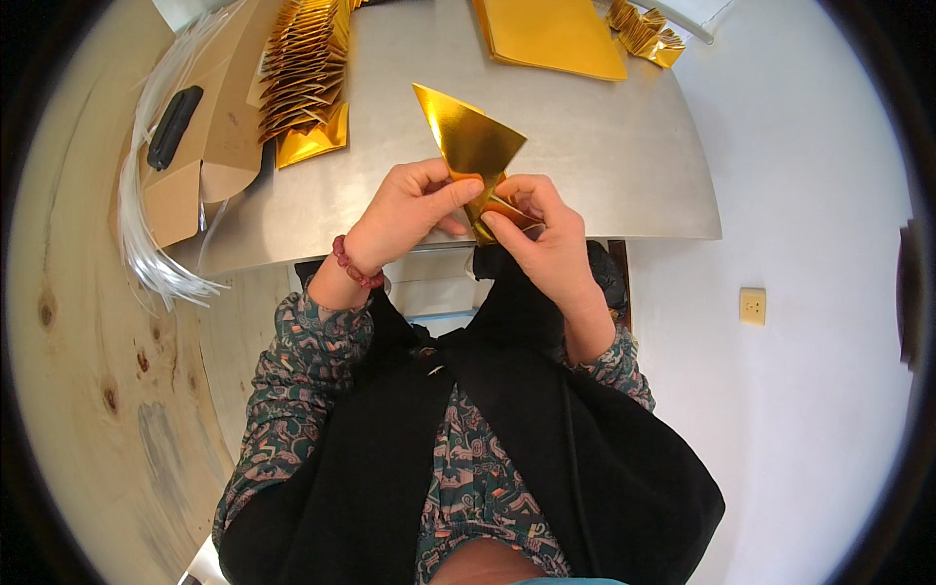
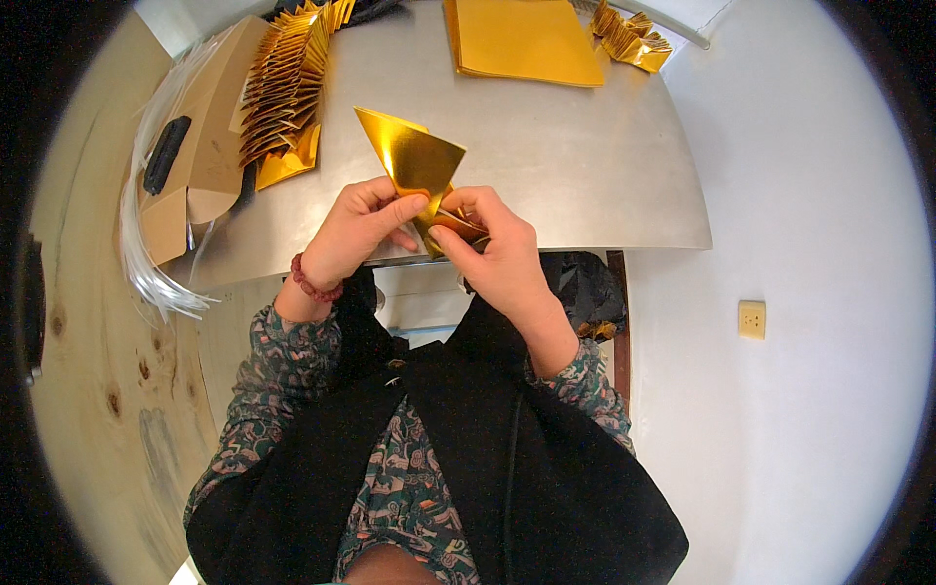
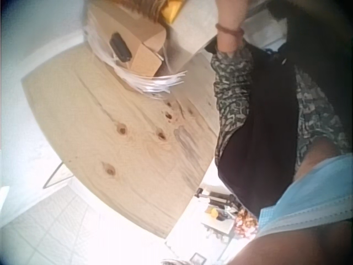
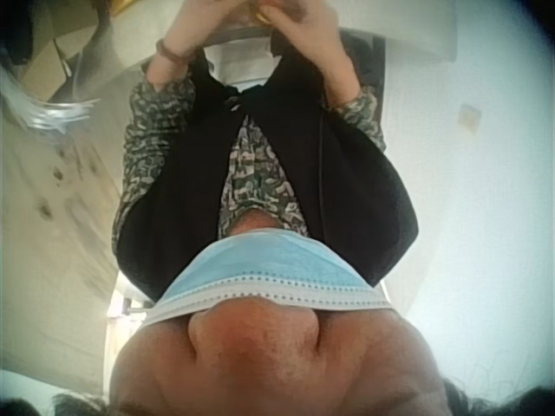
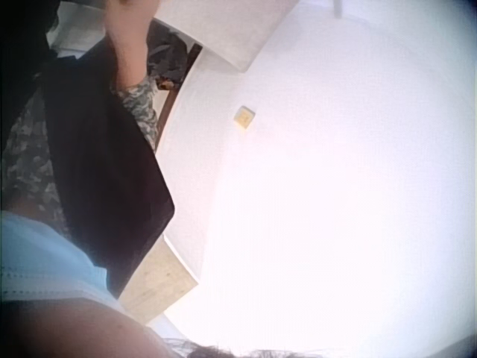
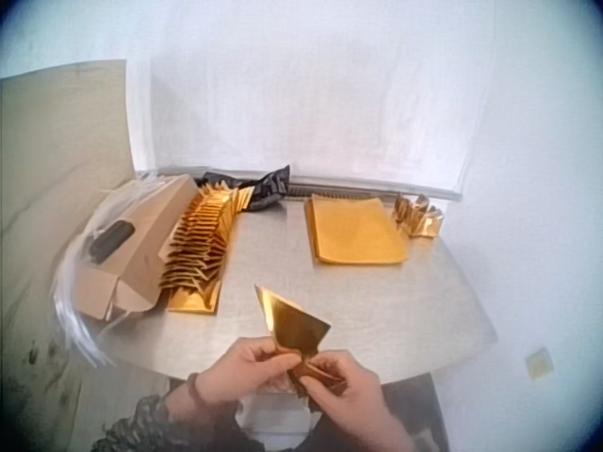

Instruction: The person folds a yellow sheet of paper on a metal table, making multiple creases and shaping it into a small pouch. The person presses the folds and adjusts the edges to form a finished origami-style packet.

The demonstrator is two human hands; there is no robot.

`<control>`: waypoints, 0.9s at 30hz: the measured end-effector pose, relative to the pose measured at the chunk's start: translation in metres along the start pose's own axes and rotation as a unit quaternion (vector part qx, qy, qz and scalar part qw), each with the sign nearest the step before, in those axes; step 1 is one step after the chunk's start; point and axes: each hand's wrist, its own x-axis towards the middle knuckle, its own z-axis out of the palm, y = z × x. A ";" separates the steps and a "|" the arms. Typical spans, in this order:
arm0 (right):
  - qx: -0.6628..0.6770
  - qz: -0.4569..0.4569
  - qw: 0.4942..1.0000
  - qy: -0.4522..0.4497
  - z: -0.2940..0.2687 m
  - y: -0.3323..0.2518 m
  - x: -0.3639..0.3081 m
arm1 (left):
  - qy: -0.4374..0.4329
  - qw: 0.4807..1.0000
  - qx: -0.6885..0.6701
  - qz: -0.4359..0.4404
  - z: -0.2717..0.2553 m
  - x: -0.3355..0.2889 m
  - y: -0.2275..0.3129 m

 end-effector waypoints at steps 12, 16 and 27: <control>-0.047 -0.032 0.992 0.108 -0.030 0.033 0.006 | 0.129 0.813 0.453 0.343 0.005 0.016 -0.004; -0.137 -0.061 0.982 0.117 -0.031 0.033 -0.010 | 0.053 0.743 0.576 0.337 0.006 0.014 -0.020; -0.281 -0.210 0.936 -0.015 -0.021 0.021 0.016 | 0.037 0.747 0.583 0.317 0.007 0.020 -0.008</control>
